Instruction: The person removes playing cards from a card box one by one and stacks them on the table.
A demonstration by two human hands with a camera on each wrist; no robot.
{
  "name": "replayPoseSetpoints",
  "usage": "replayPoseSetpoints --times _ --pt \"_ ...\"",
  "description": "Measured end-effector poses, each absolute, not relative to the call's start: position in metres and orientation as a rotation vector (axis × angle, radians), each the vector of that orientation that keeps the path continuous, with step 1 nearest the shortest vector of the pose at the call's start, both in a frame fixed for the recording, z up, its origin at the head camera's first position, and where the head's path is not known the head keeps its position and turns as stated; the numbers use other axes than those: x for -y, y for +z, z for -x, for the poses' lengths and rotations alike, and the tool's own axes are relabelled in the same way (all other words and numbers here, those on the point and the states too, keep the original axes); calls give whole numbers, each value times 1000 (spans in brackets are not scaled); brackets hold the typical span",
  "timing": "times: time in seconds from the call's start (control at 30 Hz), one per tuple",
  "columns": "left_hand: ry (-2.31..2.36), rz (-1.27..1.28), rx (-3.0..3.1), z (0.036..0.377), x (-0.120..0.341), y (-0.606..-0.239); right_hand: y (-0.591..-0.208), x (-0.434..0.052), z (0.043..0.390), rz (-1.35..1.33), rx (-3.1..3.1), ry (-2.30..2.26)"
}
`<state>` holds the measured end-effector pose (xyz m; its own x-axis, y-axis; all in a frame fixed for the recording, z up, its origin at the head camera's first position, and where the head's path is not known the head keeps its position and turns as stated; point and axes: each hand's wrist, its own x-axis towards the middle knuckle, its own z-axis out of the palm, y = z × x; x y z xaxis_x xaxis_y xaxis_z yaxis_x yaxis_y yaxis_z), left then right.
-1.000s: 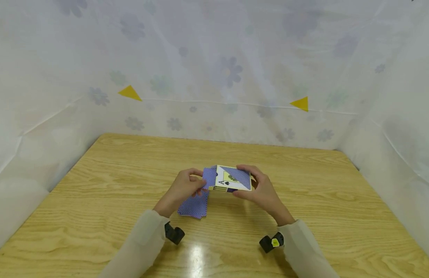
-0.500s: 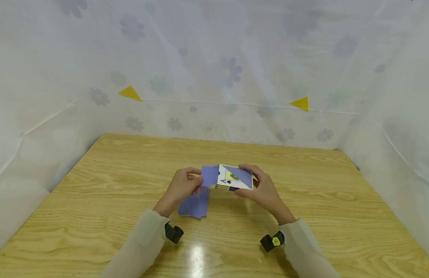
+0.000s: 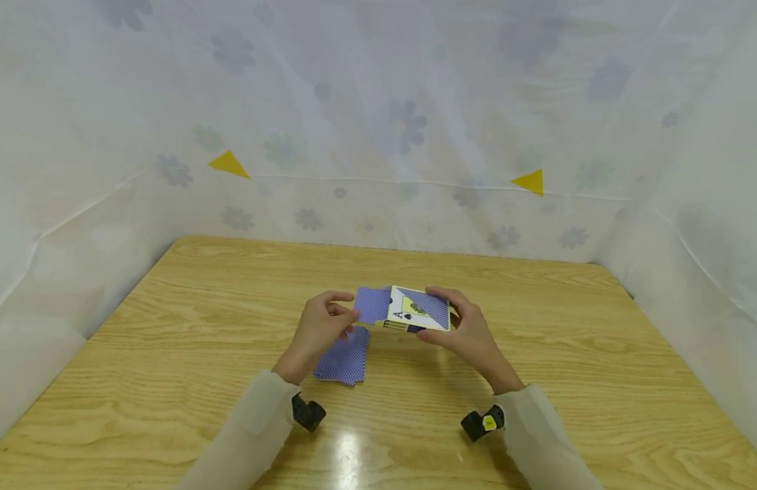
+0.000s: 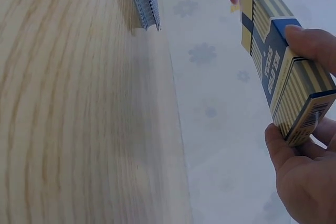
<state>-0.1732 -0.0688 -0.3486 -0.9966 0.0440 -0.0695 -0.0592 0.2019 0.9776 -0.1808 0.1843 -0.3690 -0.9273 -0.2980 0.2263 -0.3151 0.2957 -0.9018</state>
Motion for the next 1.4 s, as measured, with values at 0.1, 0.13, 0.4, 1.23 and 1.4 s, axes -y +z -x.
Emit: replayPoseSetpoints --times 0.1,0.13,0.4,1.23,1.4 --pt "1977 31 -2349 174 71 -348 -368 -186 181 -571 2528 1737" --pt "1990 33 -2343 174 72 -348 -368 -186 181 -560 2530 1737" --pt "2002 46 -2380 179 85 -351 -367 -190 182 -523 2525 1745" --pt "2087 209 -2324 196 108 -359 -366 -191 183 -493 2547 1733" --pt "2058 205 -2340 196 109 -360 -365 -191 182 -486 2556 1729"
